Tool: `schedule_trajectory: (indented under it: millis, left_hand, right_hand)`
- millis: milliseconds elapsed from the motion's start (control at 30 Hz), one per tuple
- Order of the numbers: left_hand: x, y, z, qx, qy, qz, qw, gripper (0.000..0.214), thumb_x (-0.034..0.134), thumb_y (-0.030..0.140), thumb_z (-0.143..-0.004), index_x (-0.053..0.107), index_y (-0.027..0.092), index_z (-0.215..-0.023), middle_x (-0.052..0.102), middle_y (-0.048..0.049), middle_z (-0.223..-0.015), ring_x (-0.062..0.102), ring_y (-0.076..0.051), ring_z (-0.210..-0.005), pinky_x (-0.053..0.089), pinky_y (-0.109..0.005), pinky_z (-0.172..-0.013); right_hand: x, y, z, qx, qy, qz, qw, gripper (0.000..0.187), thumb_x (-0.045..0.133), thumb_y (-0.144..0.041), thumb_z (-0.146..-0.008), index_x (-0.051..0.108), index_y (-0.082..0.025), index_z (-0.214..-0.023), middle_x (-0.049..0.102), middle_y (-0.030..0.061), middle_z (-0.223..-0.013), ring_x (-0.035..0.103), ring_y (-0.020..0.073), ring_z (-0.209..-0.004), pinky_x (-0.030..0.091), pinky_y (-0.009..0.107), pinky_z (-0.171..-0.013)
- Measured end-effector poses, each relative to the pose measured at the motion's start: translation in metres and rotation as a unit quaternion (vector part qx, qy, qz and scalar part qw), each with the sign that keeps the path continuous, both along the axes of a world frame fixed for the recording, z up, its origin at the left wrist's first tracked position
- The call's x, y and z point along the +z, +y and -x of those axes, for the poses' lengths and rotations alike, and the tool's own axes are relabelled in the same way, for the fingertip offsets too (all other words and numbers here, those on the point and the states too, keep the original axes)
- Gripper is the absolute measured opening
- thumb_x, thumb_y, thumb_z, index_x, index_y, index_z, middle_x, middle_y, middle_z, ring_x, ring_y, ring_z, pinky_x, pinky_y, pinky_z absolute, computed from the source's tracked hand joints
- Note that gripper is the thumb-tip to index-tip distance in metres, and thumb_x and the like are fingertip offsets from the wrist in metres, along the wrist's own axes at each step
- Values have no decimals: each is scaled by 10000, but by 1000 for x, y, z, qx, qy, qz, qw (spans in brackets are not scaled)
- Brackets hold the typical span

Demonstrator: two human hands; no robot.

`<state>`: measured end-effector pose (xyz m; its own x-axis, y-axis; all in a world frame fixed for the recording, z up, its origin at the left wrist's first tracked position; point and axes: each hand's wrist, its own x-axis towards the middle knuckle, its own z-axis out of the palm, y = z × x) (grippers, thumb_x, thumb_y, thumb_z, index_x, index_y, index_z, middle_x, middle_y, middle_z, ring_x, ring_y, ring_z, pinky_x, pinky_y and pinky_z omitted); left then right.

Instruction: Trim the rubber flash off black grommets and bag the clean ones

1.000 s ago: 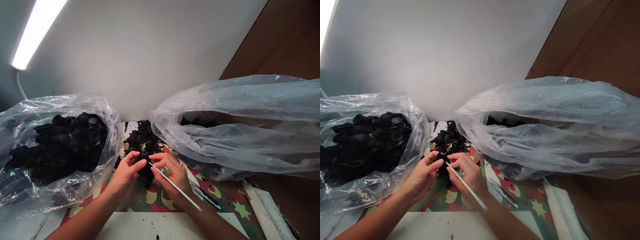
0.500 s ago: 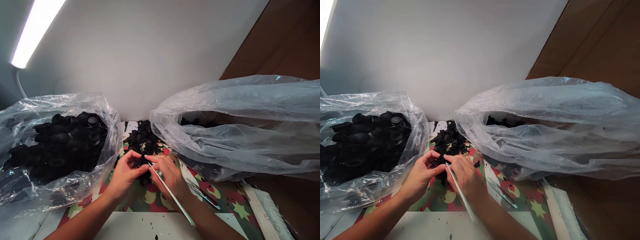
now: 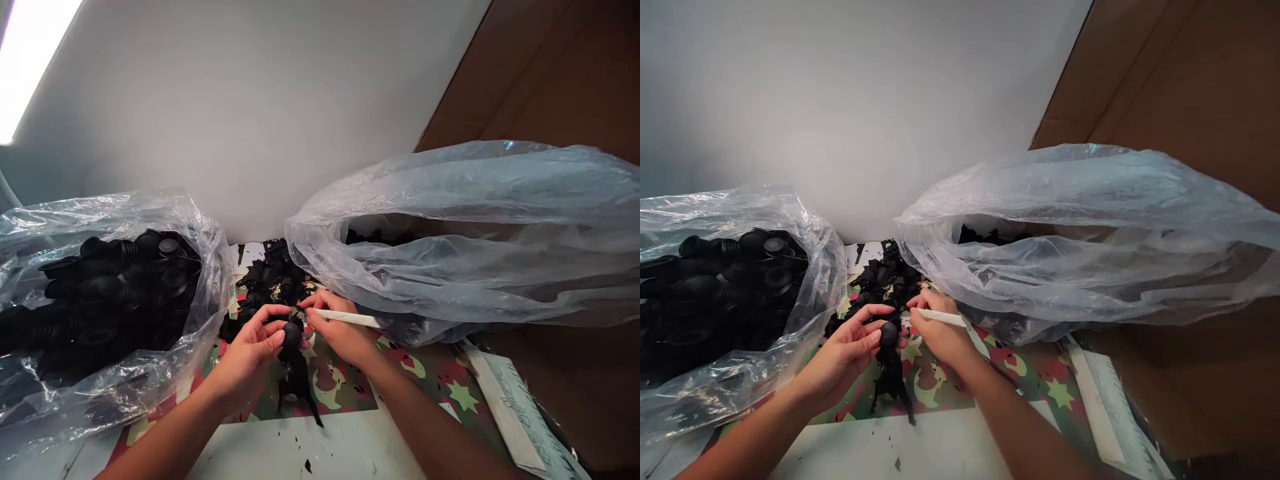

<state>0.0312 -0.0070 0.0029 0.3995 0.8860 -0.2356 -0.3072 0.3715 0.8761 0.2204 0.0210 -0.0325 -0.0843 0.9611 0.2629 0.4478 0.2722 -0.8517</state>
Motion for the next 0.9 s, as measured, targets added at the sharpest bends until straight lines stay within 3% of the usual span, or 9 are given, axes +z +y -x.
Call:
schedule_trajectory:
  millis: [67,167,267,333,467,533,667,767,900]
  left_hand:
    - [-2,0,-1,20,22,-3,1000,424,872,403,-683,646,220,-992,717,-22,-856,686,-207,-835,468,-310,-804]
    - [-6,-1,-1,48,58,-30,997,448,850,518,-689,612,220,-923,676,11,-839,650,-176,-776,453,-281,-726]
    - [-8,-1,1,35,68,-55,996,464,795,589,-729,581,219,-909,648,20,-804,631,-166,-712,452,-277,-673]
    - [-8,0,2,30,74,-67,995,456,765,598,-757,573,217,-918,621,30,-742,605,-155,-664,439,-265,-635]
    - [-6,1,7,38,125,-115,985,416,701,596,-817,572,210,-904,564,43,-717,517,-117,-598,388,-242,-579]
    - [-4,2,9,10,167,-141,976,383,695,564,-832,572,209,-912,552,43,-724,497,-120,-621,387,-243,-593]
    - [0,5,12,-58,217,-183,957,401,862,349,-678,548,221,-892,587,29,-802,527,-154,-722,411,-254,-631]
    - [4,10,15,-28,306,-265,914,357,893,243,-605,605,212,-814,611,-2,-914,540,-171,-778,436,-271,-670]
    - [12,15,21,-34,400,-318,859,301,884,210,-600,700,227,-837,662,10,-859,584,-182,-779,475,-279,-709]
  right_hand:
    - [2,-2,0,32,81,7,996,126,508,-220,-812,481,-235,-690,729,60,-1010,683,234,-950,504,368,-830]
    - [7,-9,1,55,177,-35,982,163,429,-197,-868,576,-234,-927,678,71,-1158,666,216,-1050,516,370,-886]
    - [12,-17,3,99,102,-64,988,274,394,-239,-974,602,-248,-1152,670,65,-1128,649,207,-1013,515,349,-871]
    - [14,-21,5,135,15,-67,988,258,474,-269,-982,599,-249,-1207,673,59,-1075,643,214,-974,518,339,-844]
    - [12,-23,10,138,-130,-81,979,189,631,-213,-924,619,-239,-1111,653,39,-920,623,227,-894,511,317,-756]
    - [8,-22,11,134,-194,-104,966,108,643,-220,-931,620,-214,-1037,641,44,-867,608,229,-838,493,314,-718]
    - [-2,-20,10,149,-283,-129,939,102,669,-271,-931,597,-200,-930,613,36,-805,569,211,-735,439,292,-640]
    - [-5,-19,10,160,-292,-117,936,90,665,-224,-930,587,-206,-888,596,24,-791,558,203,-738,418,281,-636]
    - [1,-18,9,186,-265,-85,942,138,572,-187,-977,576,-208,-841,589,29,-800,550,202,-779,414,291,-684]
